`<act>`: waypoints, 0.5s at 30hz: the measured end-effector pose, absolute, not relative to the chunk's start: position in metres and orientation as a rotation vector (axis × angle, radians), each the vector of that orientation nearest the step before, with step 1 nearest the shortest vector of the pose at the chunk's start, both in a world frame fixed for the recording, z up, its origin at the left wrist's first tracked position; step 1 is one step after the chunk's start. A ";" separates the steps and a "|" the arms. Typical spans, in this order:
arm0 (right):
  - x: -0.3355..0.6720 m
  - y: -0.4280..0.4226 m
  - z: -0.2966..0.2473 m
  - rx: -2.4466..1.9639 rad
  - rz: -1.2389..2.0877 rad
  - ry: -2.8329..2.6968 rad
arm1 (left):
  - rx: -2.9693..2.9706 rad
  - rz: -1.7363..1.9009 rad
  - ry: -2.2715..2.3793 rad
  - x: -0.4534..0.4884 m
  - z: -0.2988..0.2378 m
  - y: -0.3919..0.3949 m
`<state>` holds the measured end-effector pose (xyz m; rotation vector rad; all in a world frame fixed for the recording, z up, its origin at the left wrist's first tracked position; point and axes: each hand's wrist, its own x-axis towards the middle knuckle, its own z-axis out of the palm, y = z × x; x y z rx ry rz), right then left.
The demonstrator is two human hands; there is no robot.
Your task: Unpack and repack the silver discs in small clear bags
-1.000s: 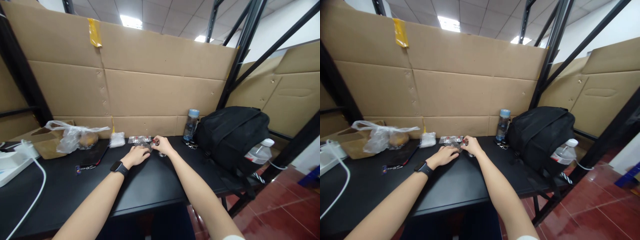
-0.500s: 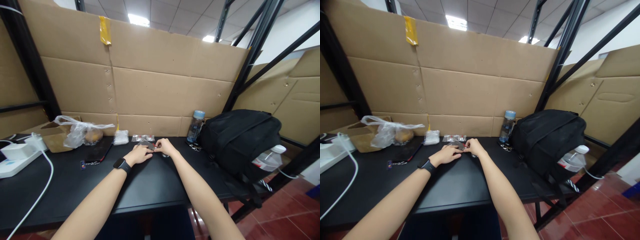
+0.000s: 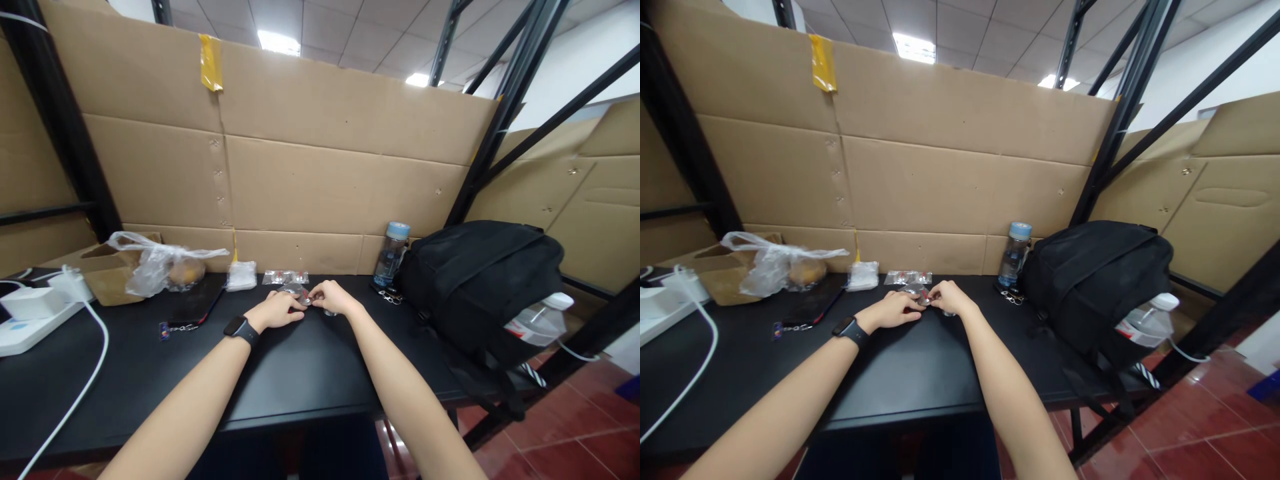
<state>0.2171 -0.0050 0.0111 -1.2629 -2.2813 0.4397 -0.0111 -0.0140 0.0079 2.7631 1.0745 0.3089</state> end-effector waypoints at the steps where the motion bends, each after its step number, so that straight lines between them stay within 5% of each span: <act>1: 0.215 -0.005 0.011 -1.271 0.453 -2.255 | 2.767 0.312 1.061 -0.011 0.007 -0.013; 15: 0.206 -0.014 0.014 -1.245 0.391 -2.300 | 2.768 0.298 0.976 -0.011 0.011 -0.014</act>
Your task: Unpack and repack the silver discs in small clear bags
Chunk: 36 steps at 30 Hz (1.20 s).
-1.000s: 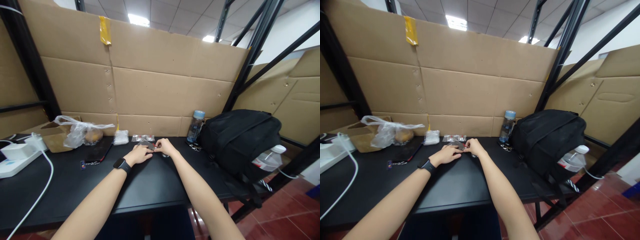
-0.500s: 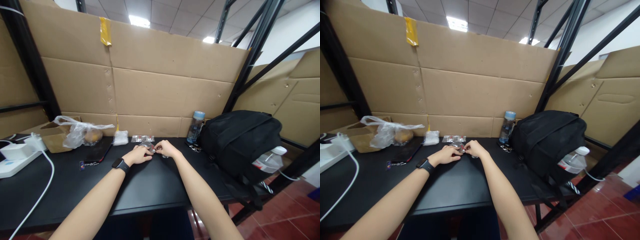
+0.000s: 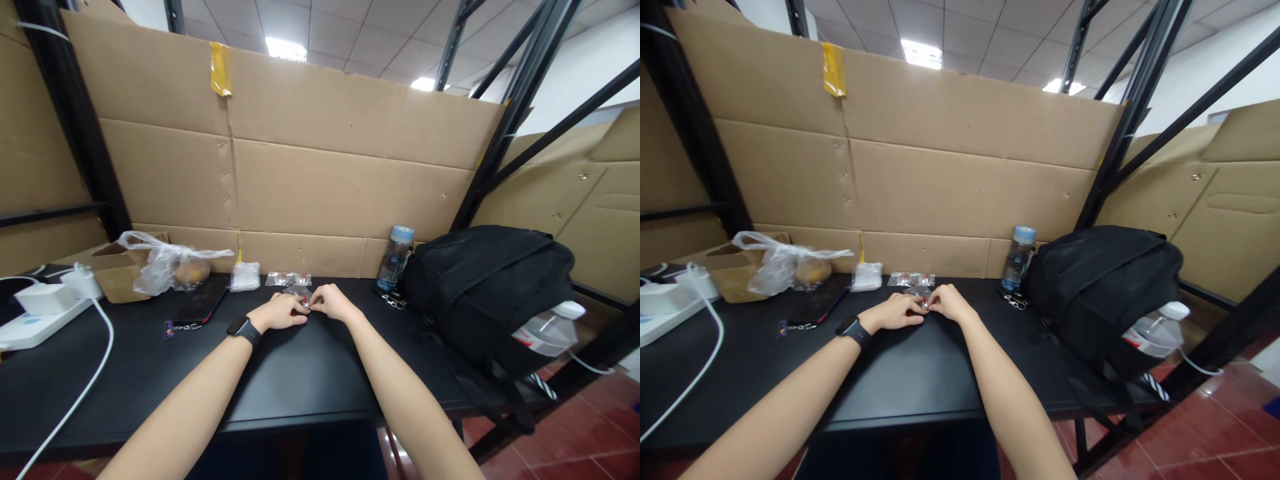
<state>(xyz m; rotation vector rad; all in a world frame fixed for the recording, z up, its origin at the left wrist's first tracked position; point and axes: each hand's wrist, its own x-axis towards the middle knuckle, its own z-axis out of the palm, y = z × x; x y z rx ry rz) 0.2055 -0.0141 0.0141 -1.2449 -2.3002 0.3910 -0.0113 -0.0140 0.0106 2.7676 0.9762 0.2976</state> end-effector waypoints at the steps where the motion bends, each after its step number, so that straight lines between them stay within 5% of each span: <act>1: 0.204 -0.014 0.014 -1.280 0.353 -2.292 | 2.767 0.295 0.975 -0.011 0.011 -0.014; 15: 0.187 -0.010 0.012 -1.695 -0.207 -2.145 | 2.737 0.275 0.982 -0.012 0.009 -0.012; 29: 0.194 -0.005 0.000 -1.586 0.215 -2.089 | 2.623 0.157 1.169 -0.019 0.012 -0.009; 36: 0.188 -0.004 0.002 -1.698 -0.029 -1.996 | 2.637 0.135 1.115 -0.016 0.014 -0.012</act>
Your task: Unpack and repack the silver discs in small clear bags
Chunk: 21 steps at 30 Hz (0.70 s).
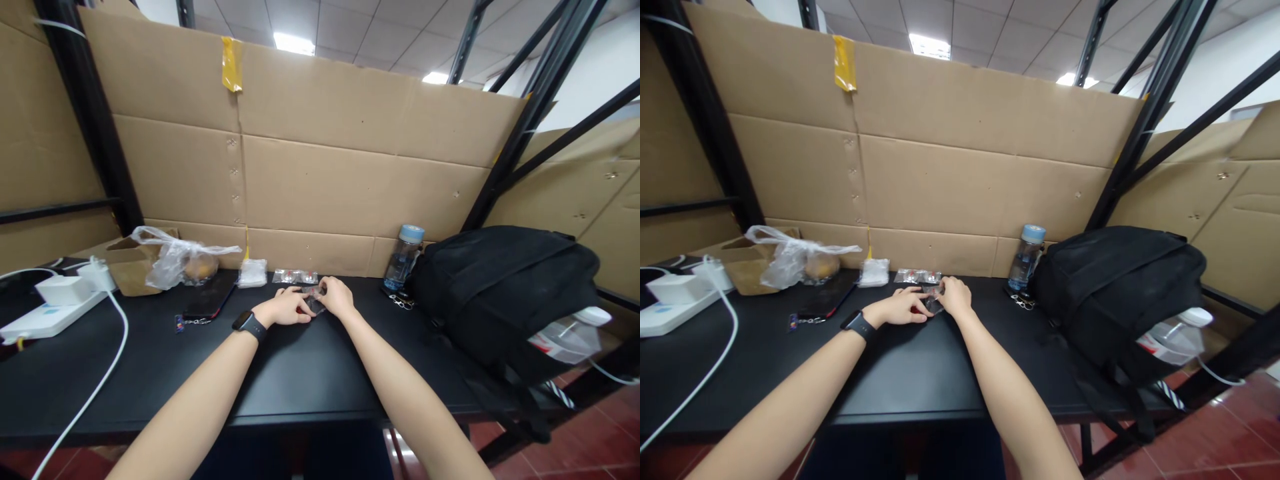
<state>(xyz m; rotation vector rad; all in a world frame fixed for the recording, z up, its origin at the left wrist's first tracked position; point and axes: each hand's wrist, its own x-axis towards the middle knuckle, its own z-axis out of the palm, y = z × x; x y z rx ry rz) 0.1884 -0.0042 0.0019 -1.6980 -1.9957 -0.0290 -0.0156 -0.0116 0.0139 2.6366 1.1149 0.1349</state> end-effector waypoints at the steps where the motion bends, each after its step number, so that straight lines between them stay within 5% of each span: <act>1: 0.188 -0.004 0.003 -1.688 -0.031 -2.003 | 2.644 0.144 1.122 -0.016 0.015 -0.012; 9: 0.223 -0.007 0.017 -1.265 0.341 -2.110 | 2.641 0.620 1.264 -0.013 0.012 -0.013; 21: 0.207 -0.003 0.005 -1.334 0.204 -2.145 | 2.532 0.947 1.459 -0.011 0.006 -0.003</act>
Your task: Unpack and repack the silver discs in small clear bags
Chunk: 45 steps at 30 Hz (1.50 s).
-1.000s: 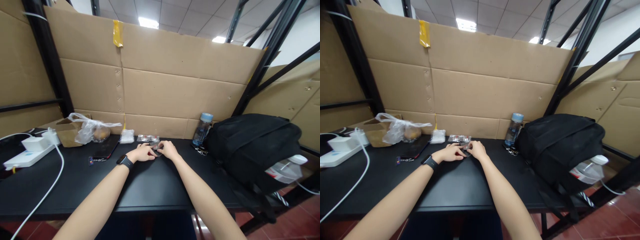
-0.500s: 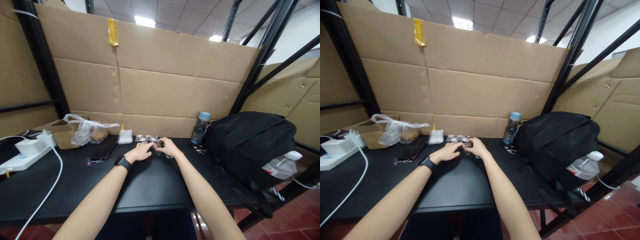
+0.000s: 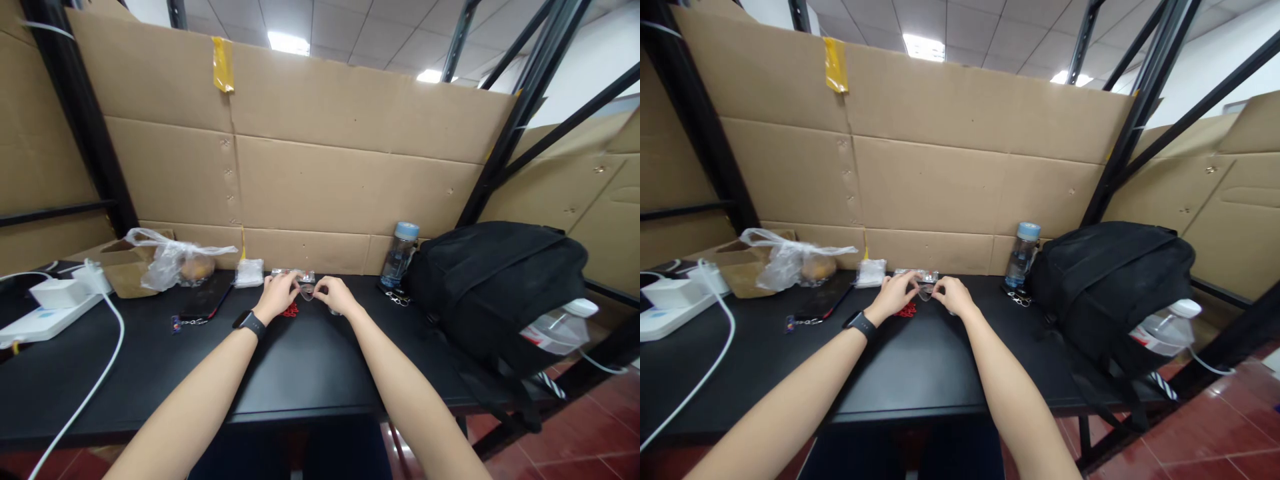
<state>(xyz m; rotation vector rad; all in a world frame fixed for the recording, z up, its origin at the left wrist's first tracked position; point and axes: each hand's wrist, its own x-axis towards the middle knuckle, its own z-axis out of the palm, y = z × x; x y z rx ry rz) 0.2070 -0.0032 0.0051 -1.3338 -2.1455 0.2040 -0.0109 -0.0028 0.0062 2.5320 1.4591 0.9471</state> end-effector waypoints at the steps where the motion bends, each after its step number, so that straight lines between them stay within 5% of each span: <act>1: 0.207 -0.003 0.005 -1.336 0.230 -2.131 | 2.510 0.957 1.452 -0.013 0.005 -0.001; 22: 0.219 -0.004 -0.004 -1.296 0.669 -1.735 | 2.197 0.903 1.502 -0.008 0.005 0.002; 37: 0.197 -0.016 0.003 -1.479 -0.016 -2.312 | 2.530 0.664 1.622 -0.009 -0.006 0.004; 45: 0.198 -0.010 0.005 -1.537 0.072 -2.239 | 2.440 0.676 1.664 -0.010 -0.007 0.011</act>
